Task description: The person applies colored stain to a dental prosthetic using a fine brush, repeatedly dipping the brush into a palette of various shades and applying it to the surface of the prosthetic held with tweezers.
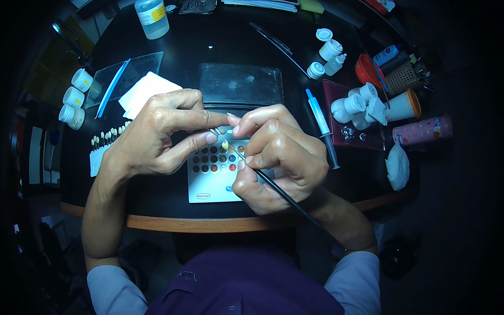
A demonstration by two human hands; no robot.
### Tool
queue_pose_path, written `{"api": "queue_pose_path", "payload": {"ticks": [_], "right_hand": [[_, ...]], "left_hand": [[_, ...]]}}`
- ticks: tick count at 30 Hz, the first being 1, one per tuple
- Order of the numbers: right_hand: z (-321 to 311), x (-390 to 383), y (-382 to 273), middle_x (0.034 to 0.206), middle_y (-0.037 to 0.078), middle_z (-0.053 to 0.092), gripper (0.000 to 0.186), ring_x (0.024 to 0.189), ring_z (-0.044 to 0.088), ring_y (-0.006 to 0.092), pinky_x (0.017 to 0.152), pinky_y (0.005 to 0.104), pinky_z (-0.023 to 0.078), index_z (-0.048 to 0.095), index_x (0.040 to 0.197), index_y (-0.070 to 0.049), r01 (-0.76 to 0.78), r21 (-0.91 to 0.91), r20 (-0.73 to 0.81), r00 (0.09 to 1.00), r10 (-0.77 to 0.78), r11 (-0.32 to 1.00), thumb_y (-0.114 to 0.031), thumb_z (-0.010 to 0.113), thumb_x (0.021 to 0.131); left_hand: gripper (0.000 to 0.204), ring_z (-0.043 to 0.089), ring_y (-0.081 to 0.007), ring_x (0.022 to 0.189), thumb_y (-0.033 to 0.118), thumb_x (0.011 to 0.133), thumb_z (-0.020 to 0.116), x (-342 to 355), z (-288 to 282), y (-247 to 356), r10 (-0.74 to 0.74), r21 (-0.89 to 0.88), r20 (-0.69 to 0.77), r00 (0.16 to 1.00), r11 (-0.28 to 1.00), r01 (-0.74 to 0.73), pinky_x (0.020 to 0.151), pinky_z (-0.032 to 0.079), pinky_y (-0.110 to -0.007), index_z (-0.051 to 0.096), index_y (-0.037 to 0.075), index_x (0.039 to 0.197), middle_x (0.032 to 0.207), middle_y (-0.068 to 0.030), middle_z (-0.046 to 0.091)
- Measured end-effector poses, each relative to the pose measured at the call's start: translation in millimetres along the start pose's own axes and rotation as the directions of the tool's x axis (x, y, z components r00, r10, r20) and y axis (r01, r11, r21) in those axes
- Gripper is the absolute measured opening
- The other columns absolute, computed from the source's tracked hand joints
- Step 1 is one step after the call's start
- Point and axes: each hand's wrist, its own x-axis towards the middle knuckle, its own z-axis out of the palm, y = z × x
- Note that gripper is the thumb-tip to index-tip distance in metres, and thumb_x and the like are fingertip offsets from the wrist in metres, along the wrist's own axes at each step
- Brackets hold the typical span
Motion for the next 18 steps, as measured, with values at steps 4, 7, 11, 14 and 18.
{"api": "queue_pose_path", "payload": {"ticks": [4,7,11,14,18], "right_hand": [[1.6,-0.2,0.9,0.077,0.009,0.065,0.02,0.093,0.071,0.0314,0.089,0.046,0.064,0.059,0.078,-0.003,0.004,-0.012,-0.006,1.0,-0.004,1.0,0.009,0.072,0.067],[0.1,1.0,-0.2,0.077,0.009,0.065,0.02,0.093,0.071,0.0312,0.089,0.046,0.064,0.059,0.078,-0.003,0.008,-0.001,0.01,1.0,-0.008,1.0,0.009,0.071,0.067],[-0.1,0.1,0.1,0.078,0.009,0.066,0.02,0.094,0.071,0.0309,0.09,0.0464,0.064,0.06,0.079,-0.003,0.007,0.002,0.002,1.0,-0.007,1.0,0.009,0.071,0.068],[1.1,-0.5,0.7,0.079,0.009,0.066,0.019,0.095,0.071,0.0307,0.09,0.0465,0.065,0.06,0.079,-0.003,-0.003,0.002,-0.002,1.0,0.003,1.0,0.009,0.071,0.068],[1.5,1.7,-0.5,0.078,0.009,0.066,0.019,0.095,0.071,0.0303,0.09,0.0461,0.065,0.06,0.078,-0.003,0.002,0.0,0.004,1.0,-0.002,1.0,0.009,0.071,0.068]], "left_hand": [[0.03,0.049,-0.0166,0.062,0.013,0.091,0.078,-0.5,-1.7,1.2,-0.029,-0.001,0.025,0.999,1.0,0.029,0.057,0.038,-0.035,0.084,0.01,0.121,0.068,-0.0046,0.054],[0.03,0.049,-0.0165,0.061,0.014,0.092,0.078,-0.3,-1.3,1.8,-0.041,-0.027,0.022,0.999,0.999,0.042,0.056,0.038,-0.035,0.084,0.01,0.121,0.068,-0.0048,0.054],[0.03,0.049,-0.0163,0.06,0.013,0.092,0.078,-1.6,0.5,-0.7,-0.044,-0.024,0.025,0.999,0.999,0.044,0.055,0.038,-0.035,0.084,0.01,0.121,0.068,-0.0049,0.054],[0.03,0.049,-0.0162,0.06,0.013,0.092,0.077,-1.7,0.7,-1.3,-0.047,-0.029,0.028,0.998,0.998,0.048,0.055,0.038,-0.035,0.084,0.009,0.121,0.067,-0.0051,0.055],[0.03,0.049,-0.0163,0.06,0.013,0.092,0.077,-0.5,-1.4,1.3,-0.029,-0.023,0.021,0.999,0.999,0.03,0.055,0.038,-0.035,0.084,0.009,0.121,0.068,-0.0056,0.056]]}}
